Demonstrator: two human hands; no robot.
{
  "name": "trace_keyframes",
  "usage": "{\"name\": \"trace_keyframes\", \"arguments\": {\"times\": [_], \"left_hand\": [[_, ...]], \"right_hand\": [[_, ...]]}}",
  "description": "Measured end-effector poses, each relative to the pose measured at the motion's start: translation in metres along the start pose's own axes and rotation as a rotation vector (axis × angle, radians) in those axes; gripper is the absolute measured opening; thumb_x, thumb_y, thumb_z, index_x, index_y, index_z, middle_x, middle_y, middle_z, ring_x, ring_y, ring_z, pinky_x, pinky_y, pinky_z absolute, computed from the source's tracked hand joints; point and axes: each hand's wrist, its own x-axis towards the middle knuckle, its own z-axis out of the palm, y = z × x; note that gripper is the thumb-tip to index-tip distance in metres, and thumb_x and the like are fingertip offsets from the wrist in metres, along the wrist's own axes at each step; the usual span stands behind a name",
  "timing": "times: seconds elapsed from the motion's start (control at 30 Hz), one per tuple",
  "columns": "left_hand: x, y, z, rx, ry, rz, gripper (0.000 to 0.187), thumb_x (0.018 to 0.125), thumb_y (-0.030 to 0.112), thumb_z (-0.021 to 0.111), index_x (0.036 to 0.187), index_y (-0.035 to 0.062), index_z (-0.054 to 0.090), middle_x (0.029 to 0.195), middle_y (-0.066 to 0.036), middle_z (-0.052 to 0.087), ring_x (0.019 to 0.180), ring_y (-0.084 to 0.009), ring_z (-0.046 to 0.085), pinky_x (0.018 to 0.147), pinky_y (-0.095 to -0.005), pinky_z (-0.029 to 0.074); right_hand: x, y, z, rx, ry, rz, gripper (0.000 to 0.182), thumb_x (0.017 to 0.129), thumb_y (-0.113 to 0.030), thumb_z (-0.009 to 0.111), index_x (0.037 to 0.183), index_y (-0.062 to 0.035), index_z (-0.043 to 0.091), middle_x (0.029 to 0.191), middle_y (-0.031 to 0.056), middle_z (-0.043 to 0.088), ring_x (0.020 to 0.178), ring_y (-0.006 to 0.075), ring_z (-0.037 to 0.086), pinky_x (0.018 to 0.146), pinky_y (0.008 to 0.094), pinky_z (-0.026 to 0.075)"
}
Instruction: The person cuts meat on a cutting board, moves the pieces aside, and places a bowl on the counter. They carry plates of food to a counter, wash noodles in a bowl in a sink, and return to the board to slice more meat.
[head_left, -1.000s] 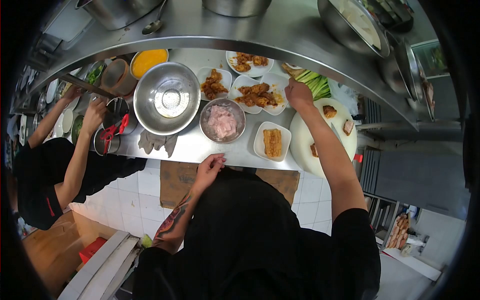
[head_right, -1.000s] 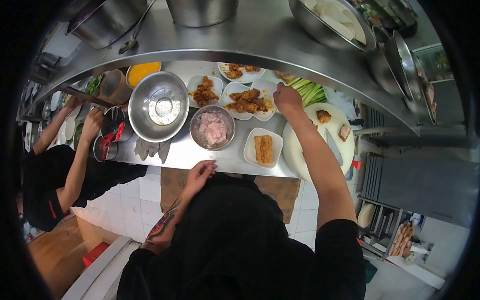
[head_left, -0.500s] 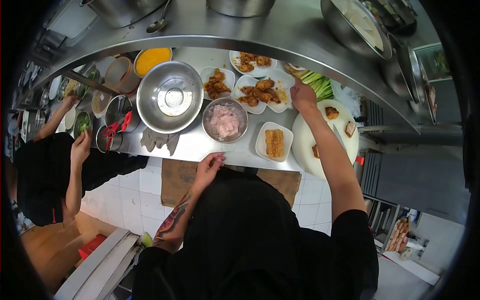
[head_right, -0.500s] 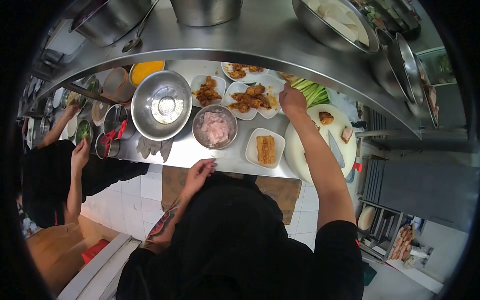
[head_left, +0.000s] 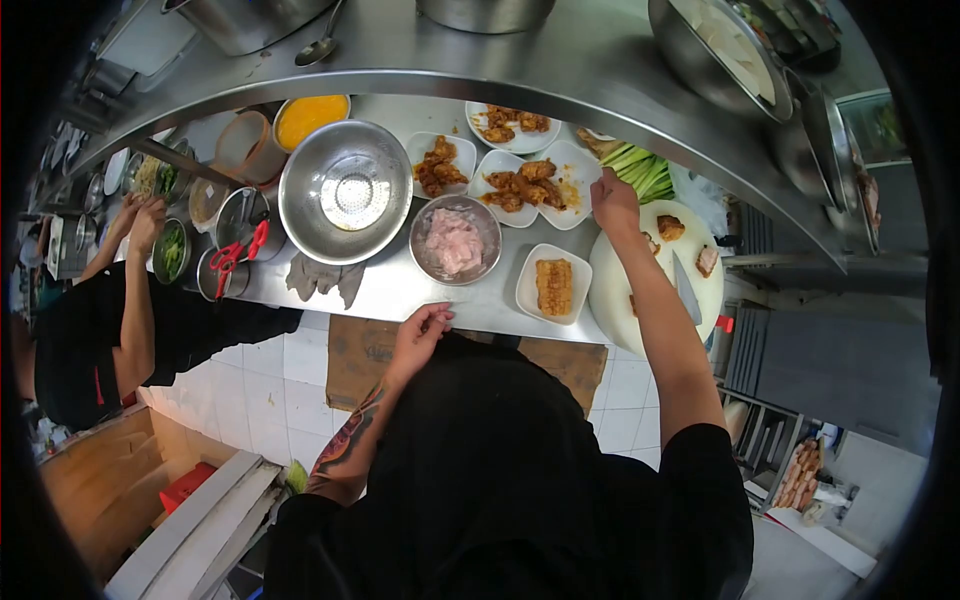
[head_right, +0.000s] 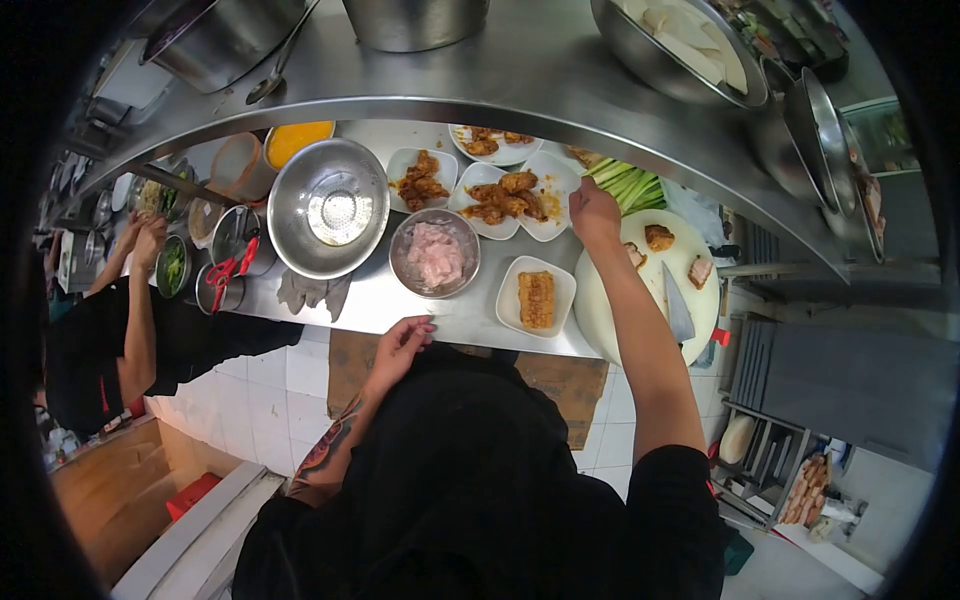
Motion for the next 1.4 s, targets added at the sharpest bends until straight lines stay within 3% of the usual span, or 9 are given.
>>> {"name": "trace_keyframes", "arguments": {"times": [0.4,0.6,0.67,0.9,0.97,1.1,1.23,1.27,1.4], "left_hand": [[0.0,0.012,0.006,-0.024,0.002,0.002,0.031,0.108,0.017,0.058,0.135,0.0023,0.063,0.116,-0.006,0.074,0.093,-0.0104,0.066,0.083,-0.0257,0.054],[0.001,0.004,0.0,0.005,-0.015,0.007,0.034,0.109,0.022,0.058,0.138,0.0043,0.062,0.12,-0.004,0.073,0.097,-0.0108,0.066,0.087,-0.0269,0.053],[-0.002,0.002,-0.002,0.025,-0.005,-0.005,0.035,0.109,0.022,0.058,0.139,0.0038,0.061,0.12,-0.005,0.072,0.098,-0.011,0.066,0.087,-0.0268,0.053],[-0.009,-0.006,-0.012,-0.005,0.017,-0.015,0.035,0.109,0.021,0.057,0.139,0.003,0.061,0.12,-0.007,0.072,0.098,-0.0115,0.066,0.087,-0.0266,0.054],[-0.01,-0.003,-0.011,-0.003,0.031,-0.028,0.034,0.109,0.021,0.057,0.138,0.0029,0.061,0.119,-0.007,0.072,0.097,-0.0116,0.067,0.087,-0.0264,0.054],[-0.012,-0.006,-0.005,-0.048,0.065,-0.025,0.032,0.109,0.018,0.058,0.136,0.0014,0.062,0.116,-0.007,0.073,0.094,-0.0112,0.066,0.084,-0.0259,0.054],[-0.017,-0.016,-0.01,-0.083,0.105,-0.031,0.032,0.109,0.017,0.058,0.136,0.0023,0.063,0.117,-0.007,0.073,0.095,-0.011,0.066,0.084,-0.0257,0.053],[-0.02,-0.018,-0.01,-0.098,0.123,-0.028,0.031,0.109,0.017,0.058,0.136,0.0026,0.063,0.118,-0.007,0.073,0.095,-0.011,0.066,0.084,-0.0257,0.053],[-0.033,-0.019,-0.013,-0.113,0.183,-0.023,0.03,0.109,0.017,0.058,0.135,0.0032,0.064,0.118,-0.006,0.073,0.096,-0.011,0.066,0.084,-0.0261,0.053]], "right_hand": [[0.005,-0.009,-0.008,-0.055,-0.023,0.014,0.019,0.096,-0.023,0.063,0.097,-0.0036,0.062,0.082,0.0242,0.07,0.082,0.0467,0.069,0.072,0.0551,0.054],[0.003,0.021,0.009,0.135,0.026,0.112,0.025,0.096,-0.018,0.059,0.113,-0.0007,0.066,0.089,0.0273,0.071,0.087,0.0463,0.07,0.076,0.0493,0.056],[-0.003,0.035,0.018,0.237,0.11,0.044,0.025,0.1,-0.016,0.058,0.116,0.0006,0.067,0.09,0.0236,0.073,0.08,0.0351,0.072,0.075,0.0406,0.054],[-0.017,0.045,0.025,0.387,0.109,0.109,0.026,0.102,-0.016,0.057,0.116,0.0035,0.067,0.095,0.0178,0.075,0.077,0.0251,0.07,0.075,0.039,0.055],[-0.014,0.04,0.016,0.517,-0.094,0.384,0.026,0.101,-0.016,0.057,0.114,0.0035,0.067,0.092,0.0161,0.074,0.072,0.0222,0.069,0.072,0.0399,0.056],[0.015,0.035,-0.005,0.466,-0.195,0.485,0.028,0.098,-0.017,0.058,0.116,0.0011,0.07,0.089,0.0179,0.073,0.083,0.0294,0.072,0.074,0.0423,0.054],[0.088,0.025,-0.026,-0.142,0.63,-0.759,0.017,0.093,-0.01,0.059,0.102,0.0,0.071,0.082,0.0187,0.073,0.061,0.0389,0.068,0.066,0.0473,0.057],[0.105,0.01,-0.032,-0.195,0.717,-0.89,0.017,0.093,-0.01,0.059,0.102,0.0002,0.07,0.081,0.0186,0.073,0.061,0.0384,0.068,0.066,0.047,0.057],[0.14,-0.04,-0.008,-0.199,0.339,-0.48,0.017,0.093,-0.01,0.059,0.102,0.0009,0.07,0.081,0.0184,0.073,0.06,0.0363,0.068,0.063,0.0456,0.056]]}}
